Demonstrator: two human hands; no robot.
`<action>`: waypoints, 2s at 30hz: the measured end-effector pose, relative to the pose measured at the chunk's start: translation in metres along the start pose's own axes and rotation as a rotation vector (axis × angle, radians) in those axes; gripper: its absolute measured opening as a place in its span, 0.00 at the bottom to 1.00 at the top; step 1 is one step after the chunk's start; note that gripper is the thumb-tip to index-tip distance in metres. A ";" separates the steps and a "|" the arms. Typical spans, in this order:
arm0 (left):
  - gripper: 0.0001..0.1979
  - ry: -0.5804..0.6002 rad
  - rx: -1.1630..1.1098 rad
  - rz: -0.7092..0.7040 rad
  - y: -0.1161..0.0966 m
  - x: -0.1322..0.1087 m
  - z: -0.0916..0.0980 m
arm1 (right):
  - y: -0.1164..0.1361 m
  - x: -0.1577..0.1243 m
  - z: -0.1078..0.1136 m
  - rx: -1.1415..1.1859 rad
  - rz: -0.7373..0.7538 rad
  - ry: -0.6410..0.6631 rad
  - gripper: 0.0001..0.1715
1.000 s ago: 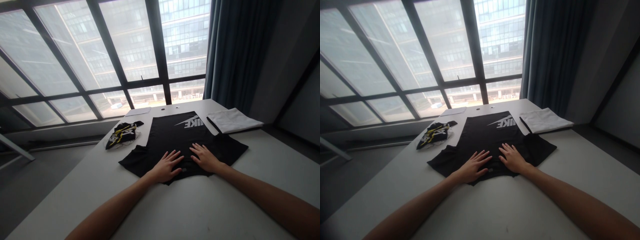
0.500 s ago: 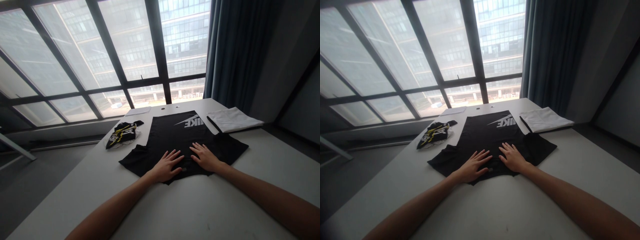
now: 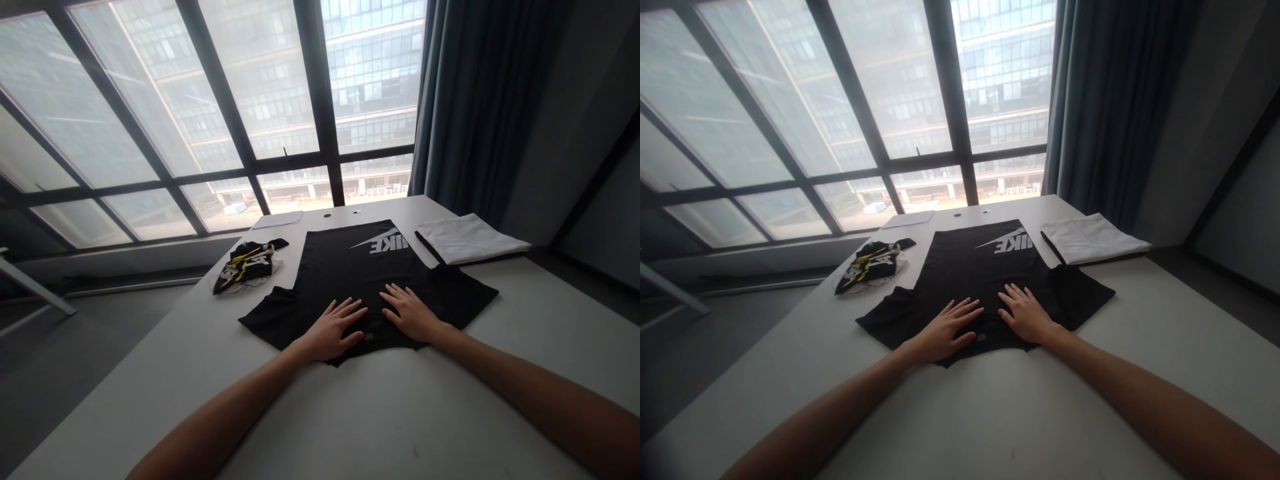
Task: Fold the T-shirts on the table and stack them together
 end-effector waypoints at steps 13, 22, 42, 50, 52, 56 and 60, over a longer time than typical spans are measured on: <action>0.30 -0.076 0.077 0.155 0.020 0.000 -0.002 | 0.001 0.001 0.001 0.055 -0.014 -0.025 0.31; 0.30 0.157 -0.179 -0.300 -0.032 -0.006 0.015 | -0.013 0.006 0.021 0.245 -0.092 -0.377 0.29; 0.26 -0.160 -0.035 -0.004 0.001 0.001 0.007 | -0.015 0.002 -0.002 -0.071 -0.035 -0.045 0.30; 0.28 0.001 0.057 0.080 0.009 -0.001 -0.005 | -0.014 0.002 0.000 -0.066 -0.039 -0.049 0.29; 0.28 -0.014 0.042 0.089 0.008 0.000 -0.004 | -0.013 0.002 0.001 -0.064 -0.042 -0.046 0.30; 0.27 -0.106 0.020 0.123 0.011 0.001 0.001 | -0.013 0.002 0.002 -0.062 -0.042 -0.041 0.30; 0.27 -0.206 0.068 0.192 0.025 0.002 0.003 | -0.012 0.001 0.002 -0.060 -0.040 -0.038 0.29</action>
Point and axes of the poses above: each hand's wrist, its own x-axis towards the middle knuckle, its own z-axis out of the back of the hand, y = z × x, the point moved 3 cm from there along x, towards the middle knuckle, and after that the axes turned 9 degrees about -y, right-handed, at the moved point
